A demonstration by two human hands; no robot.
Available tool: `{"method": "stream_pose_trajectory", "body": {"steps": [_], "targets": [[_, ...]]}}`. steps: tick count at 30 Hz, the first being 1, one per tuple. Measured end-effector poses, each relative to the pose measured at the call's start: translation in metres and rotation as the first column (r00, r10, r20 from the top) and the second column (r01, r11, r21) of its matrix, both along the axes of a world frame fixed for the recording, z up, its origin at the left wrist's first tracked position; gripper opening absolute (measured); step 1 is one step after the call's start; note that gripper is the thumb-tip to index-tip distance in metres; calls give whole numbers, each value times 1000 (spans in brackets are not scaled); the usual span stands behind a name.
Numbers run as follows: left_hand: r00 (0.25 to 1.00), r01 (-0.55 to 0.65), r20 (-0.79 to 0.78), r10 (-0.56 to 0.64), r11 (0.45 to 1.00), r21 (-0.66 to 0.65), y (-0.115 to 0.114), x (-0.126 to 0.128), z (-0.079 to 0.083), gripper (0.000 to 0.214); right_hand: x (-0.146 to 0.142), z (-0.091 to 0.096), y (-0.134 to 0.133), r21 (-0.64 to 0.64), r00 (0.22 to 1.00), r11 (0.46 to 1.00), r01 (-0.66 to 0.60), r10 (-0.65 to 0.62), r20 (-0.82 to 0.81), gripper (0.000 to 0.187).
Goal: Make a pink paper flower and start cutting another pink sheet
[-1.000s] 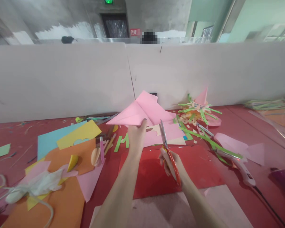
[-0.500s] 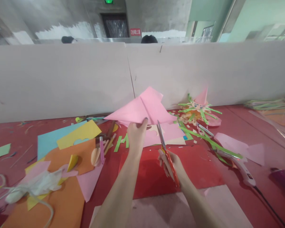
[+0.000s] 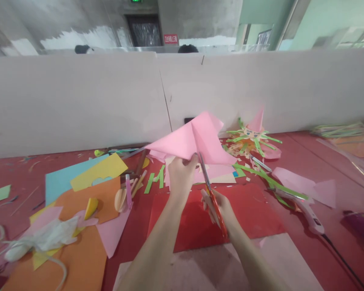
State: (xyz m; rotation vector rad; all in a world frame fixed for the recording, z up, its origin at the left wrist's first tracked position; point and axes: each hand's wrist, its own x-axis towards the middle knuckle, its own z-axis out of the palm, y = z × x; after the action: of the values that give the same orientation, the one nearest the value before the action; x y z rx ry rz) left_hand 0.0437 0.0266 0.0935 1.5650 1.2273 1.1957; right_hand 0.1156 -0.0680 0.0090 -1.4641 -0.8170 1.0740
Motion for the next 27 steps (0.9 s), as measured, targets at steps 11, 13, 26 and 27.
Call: {"method": "stream_pose_trajectory", "body": {"steps": [11,13,26,27], "targets": [[998,-12,-61,13,1000,10,2,2,-1,32,0,1,-1,-3,996,999,-36,36,-81,45],[997,-7,-76,8,1000,16,2,2,-1,33,-1,1,-1,-1,996,999,-34,34,-82,45],[999,-6,-32,5,1000,-25,1,2,2,26,0,-2,-1,0,999,1000,-1,1,-43,46],[999,-7,-32,6,1000,-26,1,2,3,26,0,-2,-1,-4,999,1000,-5,5,-48,46]]}}
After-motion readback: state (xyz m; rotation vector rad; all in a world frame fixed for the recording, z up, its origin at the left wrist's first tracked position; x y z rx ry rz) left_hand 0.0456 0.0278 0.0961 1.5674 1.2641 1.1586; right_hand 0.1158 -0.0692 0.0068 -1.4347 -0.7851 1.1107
